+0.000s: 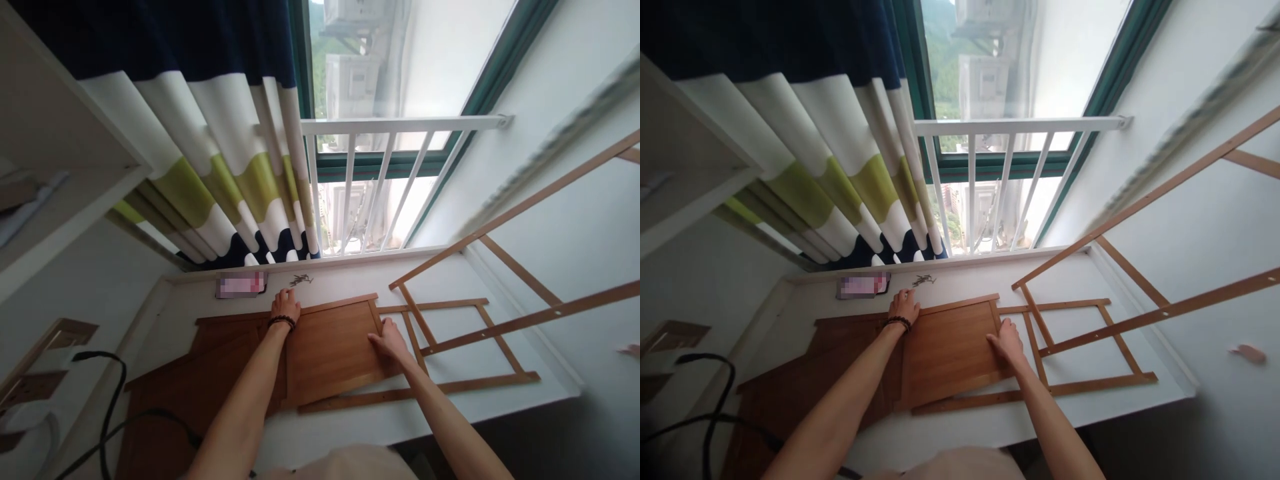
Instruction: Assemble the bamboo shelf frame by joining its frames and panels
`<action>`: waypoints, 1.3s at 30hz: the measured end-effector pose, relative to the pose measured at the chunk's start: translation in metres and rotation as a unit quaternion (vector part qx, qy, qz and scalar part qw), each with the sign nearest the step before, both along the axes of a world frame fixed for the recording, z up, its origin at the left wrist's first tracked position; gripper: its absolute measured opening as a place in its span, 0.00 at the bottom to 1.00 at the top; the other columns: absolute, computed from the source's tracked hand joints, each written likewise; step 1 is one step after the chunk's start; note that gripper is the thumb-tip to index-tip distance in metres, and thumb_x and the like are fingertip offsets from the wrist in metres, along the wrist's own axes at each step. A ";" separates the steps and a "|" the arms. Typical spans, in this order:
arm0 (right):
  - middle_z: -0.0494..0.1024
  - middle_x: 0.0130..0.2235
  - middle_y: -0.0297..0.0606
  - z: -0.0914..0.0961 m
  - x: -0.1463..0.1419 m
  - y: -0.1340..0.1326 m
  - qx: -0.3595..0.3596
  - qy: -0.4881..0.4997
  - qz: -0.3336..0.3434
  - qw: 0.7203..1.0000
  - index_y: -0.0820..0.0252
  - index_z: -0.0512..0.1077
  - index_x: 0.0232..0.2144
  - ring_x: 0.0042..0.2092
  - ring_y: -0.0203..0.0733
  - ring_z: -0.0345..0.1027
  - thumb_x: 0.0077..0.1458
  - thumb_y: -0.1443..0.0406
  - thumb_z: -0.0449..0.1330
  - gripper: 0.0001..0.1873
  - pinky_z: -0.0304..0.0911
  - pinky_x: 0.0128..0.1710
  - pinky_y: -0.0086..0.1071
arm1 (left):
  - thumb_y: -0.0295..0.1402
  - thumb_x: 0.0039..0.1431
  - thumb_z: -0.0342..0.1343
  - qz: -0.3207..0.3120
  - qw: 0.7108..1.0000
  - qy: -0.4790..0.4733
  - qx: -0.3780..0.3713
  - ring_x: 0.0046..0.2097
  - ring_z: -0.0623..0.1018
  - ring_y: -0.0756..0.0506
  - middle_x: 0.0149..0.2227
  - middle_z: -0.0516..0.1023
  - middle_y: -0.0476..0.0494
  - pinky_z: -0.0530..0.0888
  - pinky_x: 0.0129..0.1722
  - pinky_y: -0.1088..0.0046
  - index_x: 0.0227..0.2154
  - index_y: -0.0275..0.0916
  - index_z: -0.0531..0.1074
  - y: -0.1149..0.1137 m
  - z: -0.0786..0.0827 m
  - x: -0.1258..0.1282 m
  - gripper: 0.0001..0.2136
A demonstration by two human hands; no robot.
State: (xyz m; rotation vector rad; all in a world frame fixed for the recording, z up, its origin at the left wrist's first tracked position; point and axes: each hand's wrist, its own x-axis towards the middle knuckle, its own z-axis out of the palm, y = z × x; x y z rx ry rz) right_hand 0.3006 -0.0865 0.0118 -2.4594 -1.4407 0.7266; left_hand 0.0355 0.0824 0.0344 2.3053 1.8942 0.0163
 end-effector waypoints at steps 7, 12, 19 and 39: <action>0.64 0.47 0.56 -0.001 0.009 0.015 0.139 -0.123 0.050 0.981 0.63 0.56 0.52 0.48 0.59 0.61 0.45 0.60 0.59 0.32 0.58 0.44 0.46 | 0.32 0.54 0.48 0.003 0.999 -0.005 -0.043 0.48 0.66 0.40 0.48 0.65 0.36 0.67 0.42 0.67 0.48 0.35 0.63 0.052 -0.005 -0.011 0.17; 0.59 0.55 0.51 0.015 -0.018 0.066 0.168 -0.073 0.226 0.957 0.59 0.57 0.52 0.56 0.55 0.52 0.45 0.61 0.60 0.31 0.52 0.52 0.45 | 0.32 0.55 0.48 0.014 0.999 -0.020 -0.041 0.49 0.65 0.40 0.46 0.66 0.37 0.66 0.43 0.68 0.45 0.35 0.65 0.058 -0.021 -0.013 0.14; 0.67 0.44 0.47 0.015 -0.036 0.109 0.014 -0.056 0.336 0.940 0.59 0.65 0.44 0.46 0.52 0.60 0.40 0.54 0.63 0.28 0.56 0.44 0.41 | 0.36 0.56 0.48 0.039 0.997 -0.051 -0.036 0.47 0.66 0.43 0.45 0.66 0.42 0.67 0.41 0.71 0.41 0.40 0.68 0.057 -0.027 -0.016 0.11; 0.67 0.23 0.35 0.074 -0.008 0.097 -0.054 -0.014 0.337 0.940 0.57 0.64 0.25 0.24 0.38 0.59 0.42 0.40 0.51 0.27 0.46 0.23 0.28 | 0.30 0.59 0.43 -0.077 0.993 -0.035 -0.084 0.46 0.68 0.45 0.43 0.69 0.40 0.66 0.42 0.71 0.40 0.36 0.67 0.059 -0.023 -0.027 0.10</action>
